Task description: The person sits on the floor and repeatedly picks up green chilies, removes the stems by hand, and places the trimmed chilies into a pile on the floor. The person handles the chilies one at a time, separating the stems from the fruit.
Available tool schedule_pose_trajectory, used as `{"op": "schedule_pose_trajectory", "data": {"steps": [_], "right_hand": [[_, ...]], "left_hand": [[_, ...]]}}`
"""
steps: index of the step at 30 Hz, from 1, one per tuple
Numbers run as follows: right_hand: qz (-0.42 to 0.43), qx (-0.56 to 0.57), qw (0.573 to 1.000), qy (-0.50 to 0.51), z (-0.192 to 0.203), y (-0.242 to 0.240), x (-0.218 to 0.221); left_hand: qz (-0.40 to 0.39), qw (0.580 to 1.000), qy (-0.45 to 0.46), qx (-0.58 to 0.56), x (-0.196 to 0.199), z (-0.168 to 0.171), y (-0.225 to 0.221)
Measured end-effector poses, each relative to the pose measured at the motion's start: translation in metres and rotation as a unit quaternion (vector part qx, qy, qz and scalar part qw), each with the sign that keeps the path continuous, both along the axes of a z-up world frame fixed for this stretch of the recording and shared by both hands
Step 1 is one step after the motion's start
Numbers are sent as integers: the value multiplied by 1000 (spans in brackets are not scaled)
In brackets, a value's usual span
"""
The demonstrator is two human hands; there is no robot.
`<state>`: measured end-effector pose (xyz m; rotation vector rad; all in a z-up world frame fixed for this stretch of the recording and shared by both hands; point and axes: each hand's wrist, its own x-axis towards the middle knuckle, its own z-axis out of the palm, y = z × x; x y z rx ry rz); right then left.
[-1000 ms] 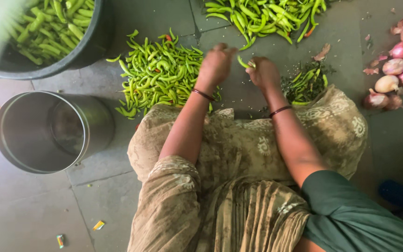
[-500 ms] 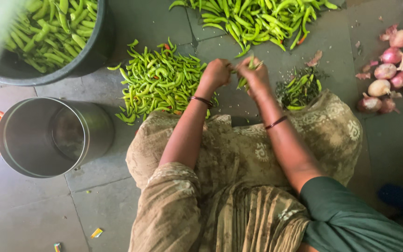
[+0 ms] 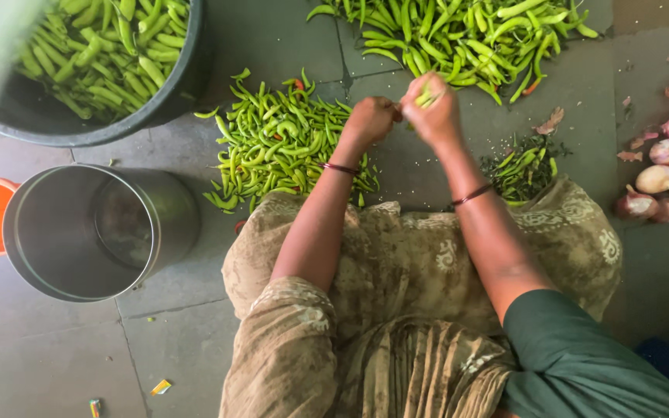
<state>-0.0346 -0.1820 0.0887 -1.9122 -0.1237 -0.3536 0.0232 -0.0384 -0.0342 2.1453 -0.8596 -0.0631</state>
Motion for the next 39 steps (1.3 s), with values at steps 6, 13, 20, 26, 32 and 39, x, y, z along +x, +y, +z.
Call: {"op": "schedule_pose_trajectory", "data": {"steps": [6,13,20,26,32,39], "right_hand": [[-3,-232,967,-101,5,20,-8],[-200,-357,904,122,-72,-96,82],[-205,-419,841,275,-113,-114,27],[-152,186,927,289,-38,-94,-16],[-92,491,834,234,7,-38,-42],[-63,254,962,77,16,-75,-40]], "left_hand": [[154,941,235,187,18,-11,43],[391,878,226,158,6,46,56],[286,946,139,57,1,61,42],[135,989,-9,-52,-29,91,8],[25,999,34,7,-63,108,-17],[215,916,195,277,-41,93,24]]}}
